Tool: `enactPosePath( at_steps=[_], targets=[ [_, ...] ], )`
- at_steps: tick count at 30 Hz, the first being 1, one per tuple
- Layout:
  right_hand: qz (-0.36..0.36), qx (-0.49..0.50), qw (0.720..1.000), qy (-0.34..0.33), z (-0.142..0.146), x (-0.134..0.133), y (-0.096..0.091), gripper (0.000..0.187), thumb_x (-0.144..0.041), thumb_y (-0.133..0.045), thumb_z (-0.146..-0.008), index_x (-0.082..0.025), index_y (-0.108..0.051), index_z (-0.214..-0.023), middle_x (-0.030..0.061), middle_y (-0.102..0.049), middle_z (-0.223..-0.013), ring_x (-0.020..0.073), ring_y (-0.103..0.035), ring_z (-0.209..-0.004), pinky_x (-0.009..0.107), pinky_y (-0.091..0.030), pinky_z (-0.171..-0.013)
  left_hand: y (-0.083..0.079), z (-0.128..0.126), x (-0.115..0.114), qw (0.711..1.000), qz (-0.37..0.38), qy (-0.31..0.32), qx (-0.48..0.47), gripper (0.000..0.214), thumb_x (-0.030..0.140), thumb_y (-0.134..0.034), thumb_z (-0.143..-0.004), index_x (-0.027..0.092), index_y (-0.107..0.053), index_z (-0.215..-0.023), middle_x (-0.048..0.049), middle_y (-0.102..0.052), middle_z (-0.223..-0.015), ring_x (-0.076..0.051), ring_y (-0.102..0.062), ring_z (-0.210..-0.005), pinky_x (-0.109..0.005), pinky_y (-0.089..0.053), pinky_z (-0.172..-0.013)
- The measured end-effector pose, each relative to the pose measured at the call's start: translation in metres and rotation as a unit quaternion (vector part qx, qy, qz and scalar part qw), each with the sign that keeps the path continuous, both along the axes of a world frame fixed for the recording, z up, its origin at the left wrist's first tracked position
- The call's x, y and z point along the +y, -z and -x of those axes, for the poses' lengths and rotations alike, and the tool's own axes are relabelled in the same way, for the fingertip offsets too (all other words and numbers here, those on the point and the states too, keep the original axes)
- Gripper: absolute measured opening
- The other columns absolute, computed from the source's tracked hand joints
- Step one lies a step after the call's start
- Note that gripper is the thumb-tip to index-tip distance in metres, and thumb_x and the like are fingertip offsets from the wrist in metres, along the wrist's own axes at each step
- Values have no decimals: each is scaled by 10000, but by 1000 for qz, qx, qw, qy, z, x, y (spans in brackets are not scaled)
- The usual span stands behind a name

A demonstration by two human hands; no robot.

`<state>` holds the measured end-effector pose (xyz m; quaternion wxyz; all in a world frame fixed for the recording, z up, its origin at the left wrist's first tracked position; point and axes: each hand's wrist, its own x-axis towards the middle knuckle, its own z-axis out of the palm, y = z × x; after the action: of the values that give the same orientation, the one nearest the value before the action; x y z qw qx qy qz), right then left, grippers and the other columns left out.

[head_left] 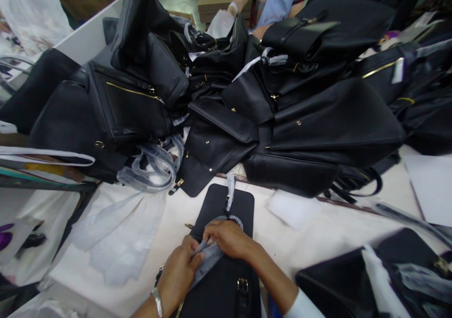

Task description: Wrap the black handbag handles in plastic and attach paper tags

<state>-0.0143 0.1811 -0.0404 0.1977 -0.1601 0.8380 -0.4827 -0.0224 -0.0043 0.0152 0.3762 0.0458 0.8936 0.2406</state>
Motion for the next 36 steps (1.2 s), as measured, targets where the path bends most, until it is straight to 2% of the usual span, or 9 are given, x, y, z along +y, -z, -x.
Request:
enactPosePath(
  at_steps=[5,9,13,20,26,29,31,33,36],
  targets=[
    [-11,-16,1000,8,-3,-7,-3,191,-114,-534,-800,-197,-640,-936,29,-655,-948,152,-604,-872,222,-391,-723,8,3,1,1000,-9,3,8,66,273,-483,-832,218,-487,-796,18,-603,-678,-185,-580,-659,-254,-339,-588],
    [-18,-36,998,50,-5,-2,-2,259,-110,-528,-801,-201,-608,-1030,25,-670,-940,149,-603,-870,225,-391,-726,14,5,4,1000,-8,11,11,74,276,-479,-836,219,-482,-789,23,-586,-656,-180,-566,-637,-251,-332,-579],
    [-48,-46,994,82,-7,-2,3,183,-99,-505,-798,-182,-644,-883,42,-682,-919,160,-614,-851,235,-391,-708,16,7,5,1000,2,9,11,63,272,-486,-831,221,-473,-795,35,-576,-630,-173,-559,-611,-247,-317,-559],
    [-38,-54,994,85,-8,-4,7,122,-200,-553,-826,-199,-672,-853,24,-697,-907,166,-621,-865,243,-400,-727,20,6,6,1000,22,15,8,55,263,-497,-823,217,-492,-793,27,-606,-636,-175,-575,-605,-250,-319,-548],
    [-16,-64,997,50,-4,2,12,200,-144,-521,-825,-202,-703,-885,36,-720,-918,171,-636,-876,237,-412,-718,26,8,14,1000,22,5,-7,71,267,-487,-837,212,-493,-792,24,-627,-581,-178,-610,-577,-257,-339,-543],
    [16,-65,997,46,-6,13,6,255,-119,-488,-840,-212,-690,-964,21,-713,-925,144,-635,-851,215,-417,-711,24,11,20,1000,20,4,-24,96,290,-478,-850,209,-491,-802,19,-639,-556,-183,-621,-559,-259,-342,-535],
    [33,-69,993,88,-9,22,-3,261,-150,-449,-882,-207,-653,-1033,24,-695,-949,136,-625,-854,216,-423,-731,22,12,21,999,16,2,-28,106,299,-469,-856,209,-490,-803,15,-648,-555,-186,-629,-557,-258,-344,-531],
    [26,-68,989,128,-12,30,-13,215,-233,-467,-903,-197,-624,-1045,33,-675,-965,150,-612,-882,236,-425,-762,22,13,21,1000,8,0,-30,113,309,-469,-857,211,-490,-805,14,-656,-558,-188,-636,-560,-256,-349,-530],
    [-17,-49,993,108,-15,34,-23,146,-268,-530,-876,-199,-629,-958,27,-661,-947,165,-600,-893,254,-420,-776,24,12,20,999,5,-2,-38,123,324,-468,-858,212,-490,-811,16,-658,-551,-190,-639,-547,-252,-353,-520]
  ],
)
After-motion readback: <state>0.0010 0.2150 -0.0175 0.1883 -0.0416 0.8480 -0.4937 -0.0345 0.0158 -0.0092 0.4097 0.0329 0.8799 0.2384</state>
